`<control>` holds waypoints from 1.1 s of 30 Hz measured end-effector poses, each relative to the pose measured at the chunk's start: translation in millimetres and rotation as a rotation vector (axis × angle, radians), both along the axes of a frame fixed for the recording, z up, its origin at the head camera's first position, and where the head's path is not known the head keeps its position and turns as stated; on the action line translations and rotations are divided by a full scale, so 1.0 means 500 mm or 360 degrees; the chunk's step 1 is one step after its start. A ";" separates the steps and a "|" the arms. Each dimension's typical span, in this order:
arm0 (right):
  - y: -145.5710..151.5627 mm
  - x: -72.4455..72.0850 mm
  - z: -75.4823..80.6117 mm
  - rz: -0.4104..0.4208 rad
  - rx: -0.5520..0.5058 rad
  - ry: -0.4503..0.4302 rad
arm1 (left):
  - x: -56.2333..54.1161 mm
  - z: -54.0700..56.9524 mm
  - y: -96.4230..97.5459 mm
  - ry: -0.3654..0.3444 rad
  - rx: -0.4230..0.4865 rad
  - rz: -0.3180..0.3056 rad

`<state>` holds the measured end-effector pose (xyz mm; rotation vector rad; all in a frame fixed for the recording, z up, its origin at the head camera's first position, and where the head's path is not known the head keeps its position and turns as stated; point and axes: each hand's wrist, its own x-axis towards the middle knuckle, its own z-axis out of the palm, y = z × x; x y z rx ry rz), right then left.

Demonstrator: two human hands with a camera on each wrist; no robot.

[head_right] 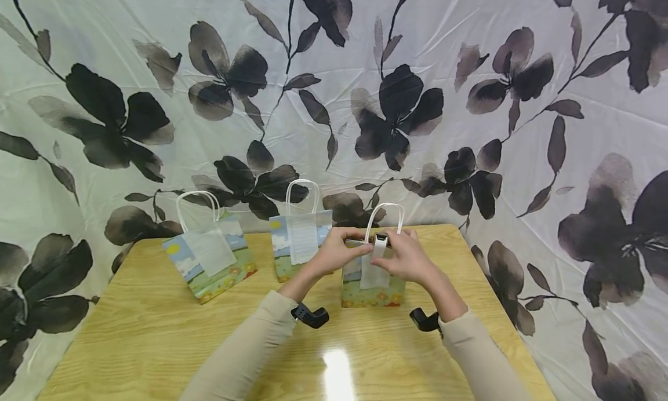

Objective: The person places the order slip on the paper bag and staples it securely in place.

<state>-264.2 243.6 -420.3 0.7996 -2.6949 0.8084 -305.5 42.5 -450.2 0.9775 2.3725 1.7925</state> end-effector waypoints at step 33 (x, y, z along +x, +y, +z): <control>0.006 -0.004 -0.037 -0.0043 -0.0004 0.0372 | 0.008 0.018 0.005 0.0102 -0.0147 -0.0160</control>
